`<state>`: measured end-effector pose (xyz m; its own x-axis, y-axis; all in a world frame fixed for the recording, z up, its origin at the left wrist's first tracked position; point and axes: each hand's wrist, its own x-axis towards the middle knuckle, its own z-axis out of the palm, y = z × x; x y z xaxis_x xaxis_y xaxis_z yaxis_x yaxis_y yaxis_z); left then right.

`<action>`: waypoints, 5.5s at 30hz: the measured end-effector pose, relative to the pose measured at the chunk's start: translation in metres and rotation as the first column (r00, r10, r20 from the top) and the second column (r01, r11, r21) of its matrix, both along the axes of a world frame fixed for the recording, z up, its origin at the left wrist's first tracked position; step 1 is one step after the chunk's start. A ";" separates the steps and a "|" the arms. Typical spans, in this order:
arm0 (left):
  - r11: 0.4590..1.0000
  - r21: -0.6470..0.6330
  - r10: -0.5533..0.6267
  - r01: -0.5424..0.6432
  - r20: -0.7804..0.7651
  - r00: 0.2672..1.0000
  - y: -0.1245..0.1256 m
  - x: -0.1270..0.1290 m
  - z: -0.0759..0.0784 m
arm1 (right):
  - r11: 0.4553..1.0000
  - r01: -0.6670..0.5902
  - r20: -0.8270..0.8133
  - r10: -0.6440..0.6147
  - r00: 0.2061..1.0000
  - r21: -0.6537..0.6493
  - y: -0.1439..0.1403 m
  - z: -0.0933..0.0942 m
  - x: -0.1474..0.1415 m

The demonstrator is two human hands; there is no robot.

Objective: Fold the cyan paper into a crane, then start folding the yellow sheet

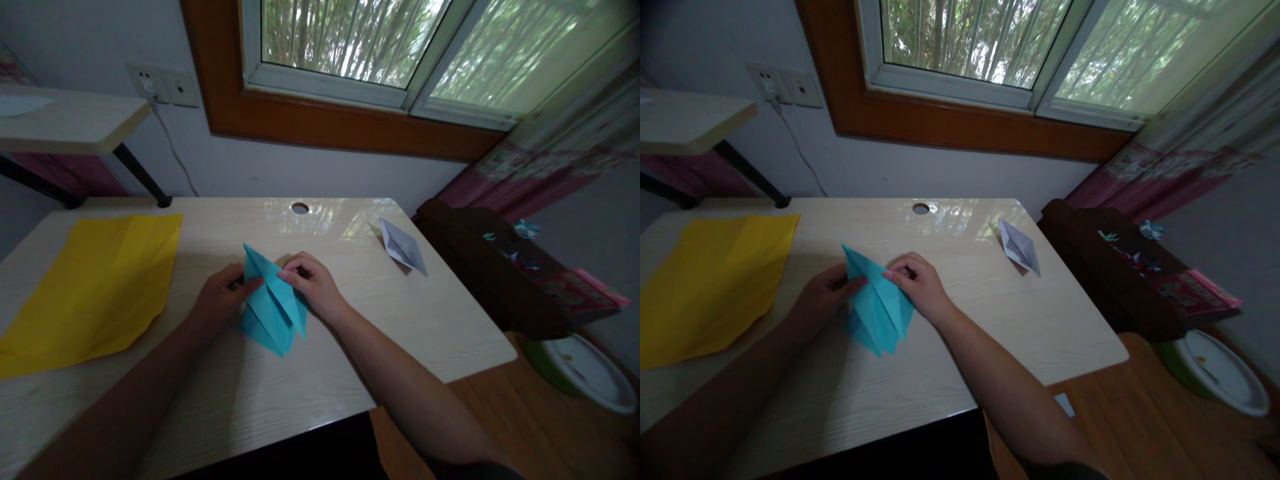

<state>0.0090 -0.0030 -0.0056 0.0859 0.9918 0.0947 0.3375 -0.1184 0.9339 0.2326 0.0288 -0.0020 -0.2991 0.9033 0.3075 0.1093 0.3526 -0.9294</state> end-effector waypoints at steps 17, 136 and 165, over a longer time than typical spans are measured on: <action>0.997 -0.069 -0.042 0.039 -0.043 0.998 -0.003 0.000 0.004 | 0.984 -0.150 0.055 0.156 0.986 -0.101 -0.007 0.006 -0.001; 0.989 -0.147 0.017 0.021 0.256 0.966 0.003 0.006 -0.002 | 0.988 0.027 0.071 -0.039 0.997 0.152 -0.004 0.006 0.002; 0.996 -0.090 0.020 0.000 0.229 0.973 -0.002 0.009 0.001 | 0.989 0.069 0.038 -0.075 0.996 0.128 -0.001 0.000 0.001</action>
